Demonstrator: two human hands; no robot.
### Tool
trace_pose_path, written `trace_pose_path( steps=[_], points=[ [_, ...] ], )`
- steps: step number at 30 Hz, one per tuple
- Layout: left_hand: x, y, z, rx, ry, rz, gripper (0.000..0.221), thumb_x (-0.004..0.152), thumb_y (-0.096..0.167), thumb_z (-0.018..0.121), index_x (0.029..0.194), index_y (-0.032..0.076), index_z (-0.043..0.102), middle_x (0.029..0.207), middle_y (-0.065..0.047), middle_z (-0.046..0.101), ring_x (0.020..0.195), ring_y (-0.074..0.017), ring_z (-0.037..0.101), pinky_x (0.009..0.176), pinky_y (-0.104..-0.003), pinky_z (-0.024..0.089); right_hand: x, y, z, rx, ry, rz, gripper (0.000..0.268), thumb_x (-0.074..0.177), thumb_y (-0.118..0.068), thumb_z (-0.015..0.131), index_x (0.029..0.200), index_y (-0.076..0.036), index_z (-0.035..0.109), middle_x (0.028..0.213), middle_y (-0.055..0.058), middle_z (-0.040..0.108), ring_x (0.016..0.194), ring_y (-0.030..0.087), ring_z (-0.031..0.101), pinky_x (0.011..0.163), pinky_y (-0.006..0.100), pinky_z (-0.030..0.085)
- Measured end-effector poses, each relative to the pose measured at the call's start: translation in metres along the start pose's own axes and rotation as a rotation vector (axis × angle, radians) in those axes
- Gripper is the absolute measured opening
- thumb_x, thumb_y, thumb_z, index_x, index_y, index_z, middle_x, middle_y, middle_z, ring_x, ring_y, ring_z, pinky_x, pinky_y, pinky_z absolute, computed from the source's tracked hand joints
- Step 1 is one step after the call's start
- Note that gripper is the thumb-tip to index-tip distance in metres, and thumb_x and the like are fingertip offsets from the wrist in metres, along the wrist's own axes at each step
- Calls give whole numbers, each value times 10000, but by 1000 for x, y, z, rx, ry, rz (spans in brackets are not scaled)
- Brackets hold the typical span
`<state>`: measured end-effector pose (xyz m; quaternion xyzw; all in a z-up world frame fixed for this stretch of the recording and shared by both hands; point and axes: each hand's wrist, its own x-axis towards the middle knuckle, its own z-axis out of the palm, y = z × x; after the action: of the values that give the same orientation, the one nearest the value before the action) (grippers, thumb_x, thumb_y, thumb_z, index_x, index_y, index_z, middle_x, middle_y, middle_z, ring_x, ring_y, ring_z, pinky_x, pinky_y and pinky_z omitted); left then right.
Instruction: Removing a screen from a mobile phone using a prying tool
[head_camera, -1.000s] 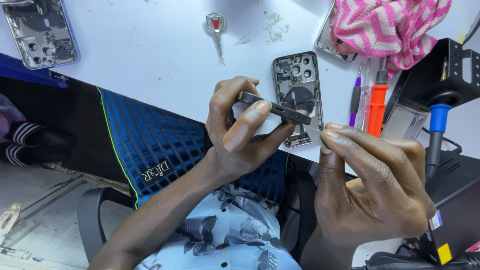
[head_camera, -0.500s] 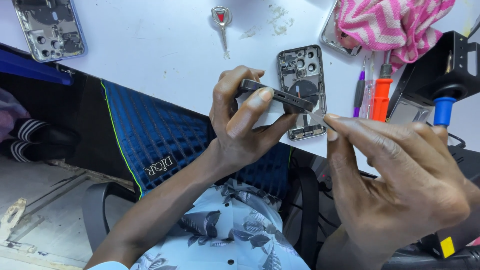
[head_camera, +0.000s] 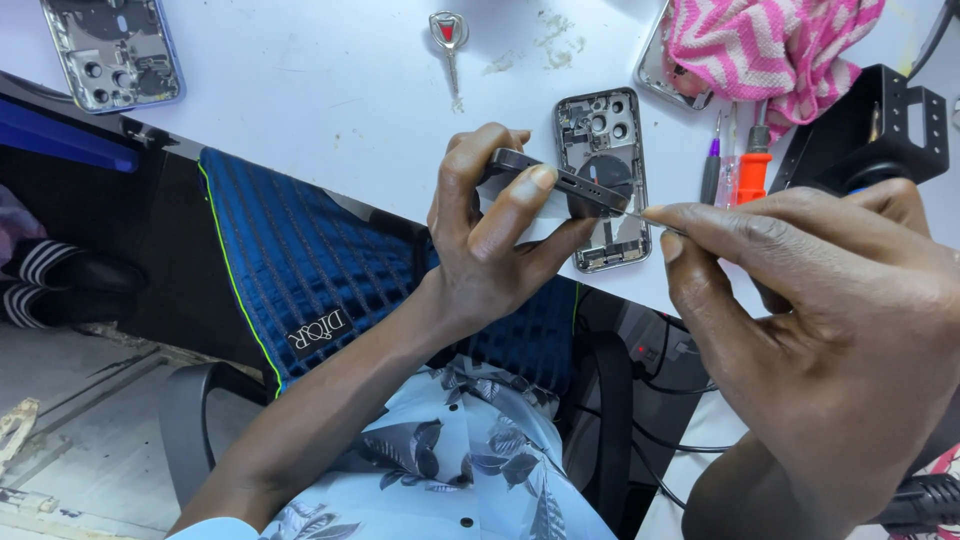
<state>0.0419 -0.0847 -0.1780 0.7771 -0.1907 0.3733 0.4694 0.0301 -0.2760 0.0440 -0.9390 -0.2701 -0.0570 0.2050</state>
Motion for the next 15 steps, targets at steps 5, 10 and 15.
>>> trace_pose_path(
  steps=[5,10,15],
  points=[
    [-4,-2,5,5,9,-4,806,1195,309,987,1717,301,373,1656,-207,433,1318,-458,720,1084,-662,671,-7,-7,10,-51,72,21,129,1232,141,897,1287,43,962,922,126,791,866,255,726,980,471,376],
    [-8,-4,6,-7,7,-13,800,1198,308,994,1722,308,389,1685,-199,421,1350,-467,732,1093,-652,686,-11,-9,14,-117,103,10,193,1268,146,906,1350,-11,983,964,123,784,833,266,690,999,496,399],
    [-15,-4,8,-18,-8,-54,815,1235,329,956,1774,383,347,1764,-155,360,1484,-460,695,1157,-721,701,-14,-7,14,-306,78,-79,198,1300,29,855,1362,-102,989,1000,94,779,922,295,752,962,527,514]
  ],
)
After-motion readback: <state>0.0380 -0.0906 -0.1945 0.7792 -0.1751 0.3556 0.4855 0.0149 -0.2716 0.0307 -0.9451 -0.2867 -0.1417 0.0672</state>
